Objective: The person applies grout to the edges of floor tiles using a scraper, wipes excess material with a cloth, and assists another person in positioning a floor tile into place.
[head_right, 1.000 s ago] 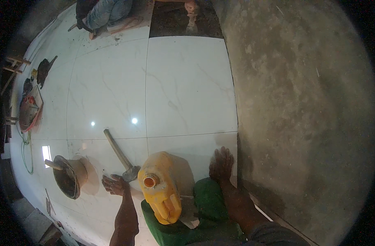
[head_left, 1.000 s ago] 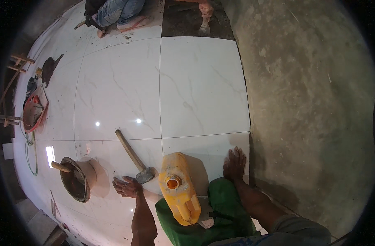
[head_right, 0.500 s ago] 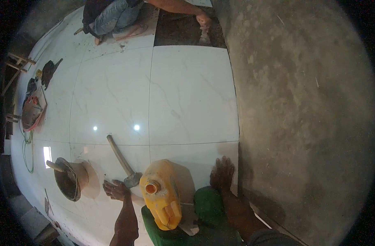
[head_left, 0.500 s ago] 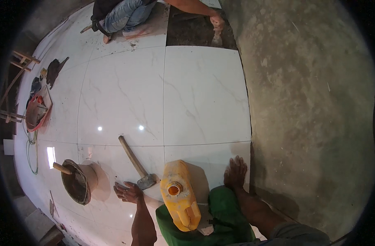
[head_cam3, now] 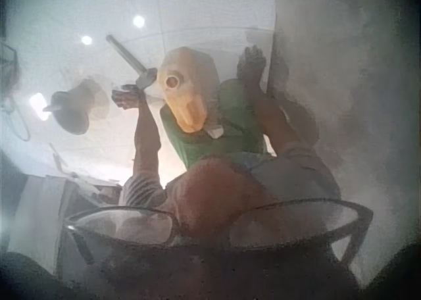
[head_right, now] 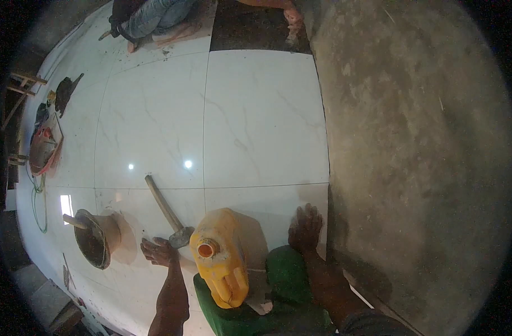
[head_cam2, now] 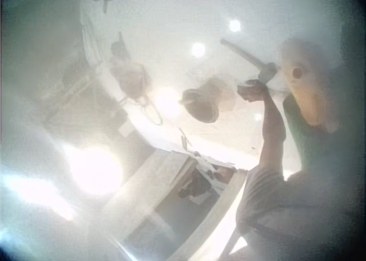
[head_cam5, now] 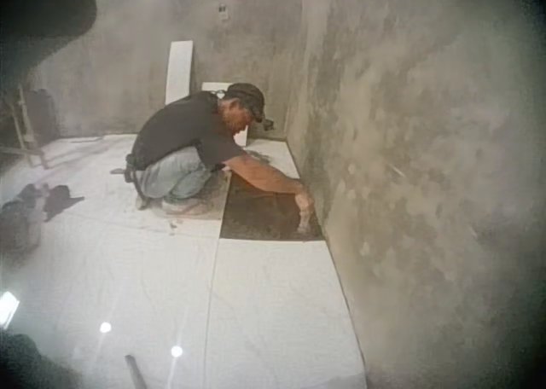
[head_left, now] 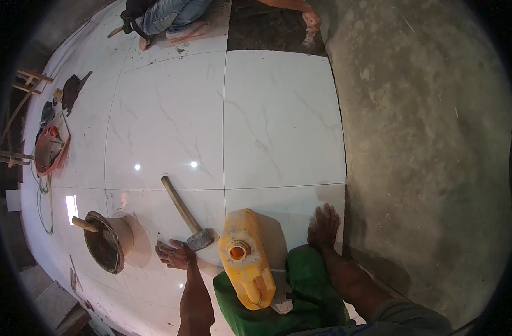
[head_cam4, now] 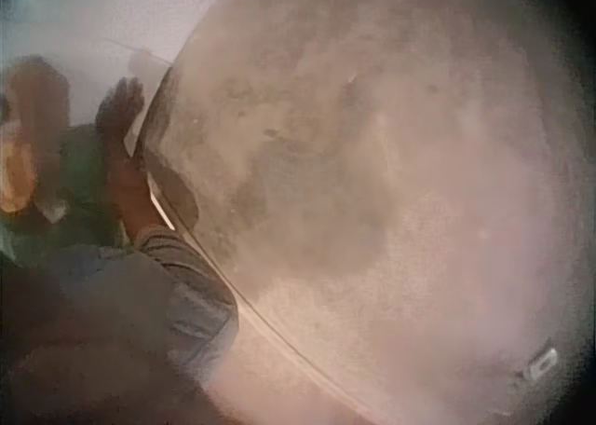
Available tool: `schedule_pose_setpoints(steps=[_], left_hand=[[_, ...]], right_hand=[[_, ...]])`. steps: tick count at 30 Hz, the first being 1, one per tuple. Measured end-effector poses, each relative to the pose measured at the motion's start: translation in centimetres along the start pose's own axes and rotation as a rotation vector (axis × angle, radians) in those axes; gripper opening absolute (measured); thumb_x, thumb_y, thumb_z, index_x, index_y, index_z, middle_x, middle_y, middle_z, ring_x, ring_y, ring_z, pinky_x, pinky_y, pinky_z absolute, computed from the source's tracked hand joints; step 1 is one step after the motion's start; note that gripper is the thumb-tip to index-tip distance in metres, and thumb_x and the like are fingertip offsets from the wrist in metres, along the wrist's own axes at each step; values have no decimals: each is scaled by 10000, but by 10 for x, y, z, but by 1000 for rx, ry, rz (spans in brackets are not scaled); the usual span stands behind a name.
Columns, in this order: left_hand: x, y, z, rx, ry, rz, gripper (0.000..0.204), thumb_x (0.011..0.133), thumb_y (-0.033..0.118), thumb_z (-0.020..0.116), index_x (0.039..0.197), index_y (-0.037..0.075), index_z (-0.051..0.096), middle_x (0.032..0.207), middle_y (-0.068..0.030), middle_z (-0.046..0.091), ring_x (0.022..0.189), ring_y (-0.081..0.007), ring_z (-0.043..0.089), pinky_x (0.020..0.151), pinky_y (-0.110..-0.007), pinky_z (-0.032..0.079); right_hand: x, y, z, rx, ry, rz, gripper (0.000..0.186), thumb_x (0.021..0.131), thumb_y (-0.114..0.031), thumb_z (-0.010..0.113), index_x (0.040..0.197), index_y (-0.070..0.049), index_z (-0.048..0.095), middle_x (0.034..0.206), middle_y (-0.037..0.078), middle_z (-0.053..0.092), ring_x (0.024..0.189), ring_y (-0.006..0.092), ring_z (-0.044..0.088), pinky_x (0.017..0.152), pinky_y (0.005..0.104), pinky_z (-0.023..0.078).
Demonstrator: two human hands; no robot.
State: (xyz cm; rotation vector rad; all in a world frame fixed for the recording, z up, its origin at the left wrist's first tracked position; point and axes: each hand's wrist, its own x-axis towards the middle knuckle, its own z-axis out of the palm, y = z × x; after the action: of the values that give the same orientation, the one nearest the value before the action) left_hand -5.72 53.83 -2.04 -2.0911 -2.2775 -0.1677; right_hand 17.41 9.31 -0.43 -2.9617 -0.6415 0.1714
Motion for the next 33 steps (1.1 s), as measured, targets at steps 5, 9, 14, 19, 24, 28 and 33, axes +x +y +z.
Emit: schedule_pose_setpoints(steps=[5, 9, 14, 19, 24, 28, 33], left_hand=[[1, -5, 3, 3, 21, 21, 599, 1067, 427, 502, 1595, 144, 490, 1638, -74, 438, 1508, -326, 408, 1163, -561, 396], [-3, -3, 2, -24, 16, 46, 599, 1072, 430, 497, 1597, 140, 490, 1647, -72, 425, 1514, -321, 402, 1172, -557, 386], [2, -10, 11, -9, 56, 52, 592, 1073, 432, 498, 1585, 134, 511, 1637, -63, 441, 1510, -328, 404, 1166, -560, 395], [36, -26, 13, -8, -212, 74, 570, 1083, 391, 532, 1542, 53, 560, 1503, -210, 575, 1370, -418, 559, 1119, -581, 457], [128, 113, -1, -966, -140, 416, 440, 1093, 205, 624, 1437, -69, 629, 1436, -227, 680, 1296, -310, 660, 1119, -419, 502], [83, 301, -33, -777, -513, 776, 531, 1033, 216, 757, 1509, 34, 606, 1551, -180, 595, 1428, -282, 574, 1171, -434, 471], [58, 386, 13, -179, -300, 1080, 970, 936, 735, 669, 1671, 152, 422, 1745, -176, 335, 1631, -417, 239, 1292, -591, 264]], right_hand=[[0, 0, -1, 13, -4, -1, 737, 990, -321, 596, 1660, -103, 381, 1729, 239, 305, 1604, 491, 256, 1276, 699, 182], [0, 3, -5, 65, 42, -10, 734, 970, -321, 611, 1643, -103, 416, 1718, 241, 326, 1598, 493, 264, 1275, 703, 184], [3, 3, -3, 104, 38, 4, 706, 940, -310, 619, 1603, -99, 493, 1697, 248, 366, 1591, 494, 278, 1276, 709, 186], [2, 10, -11, 91, -19, 43, 719, 940, -314, 625, 1613, -105, 481, 1695, 243, 367, 1587, 491, 290, 1271, 710, 200], [1, 12, -12, 87, -21, 40, 733, 929, -288, 653, 1615, -107, 470, 1699, 239, 363, 1586, 490, 293, 1270, 708, 211], [1, 12, -13, 93, -9, 36, 756, 929, -278, 644, 1634, -105, 436, 1720, 224, 335, 1608, 470, 258, 1285, 693, 185], [9, -1, 1, 127, -48, 17, 770, 905, -246, 667, 1626, -109, 437, 1722, 237, 320, 1606, 492, 254, 1290, 701, 170]])
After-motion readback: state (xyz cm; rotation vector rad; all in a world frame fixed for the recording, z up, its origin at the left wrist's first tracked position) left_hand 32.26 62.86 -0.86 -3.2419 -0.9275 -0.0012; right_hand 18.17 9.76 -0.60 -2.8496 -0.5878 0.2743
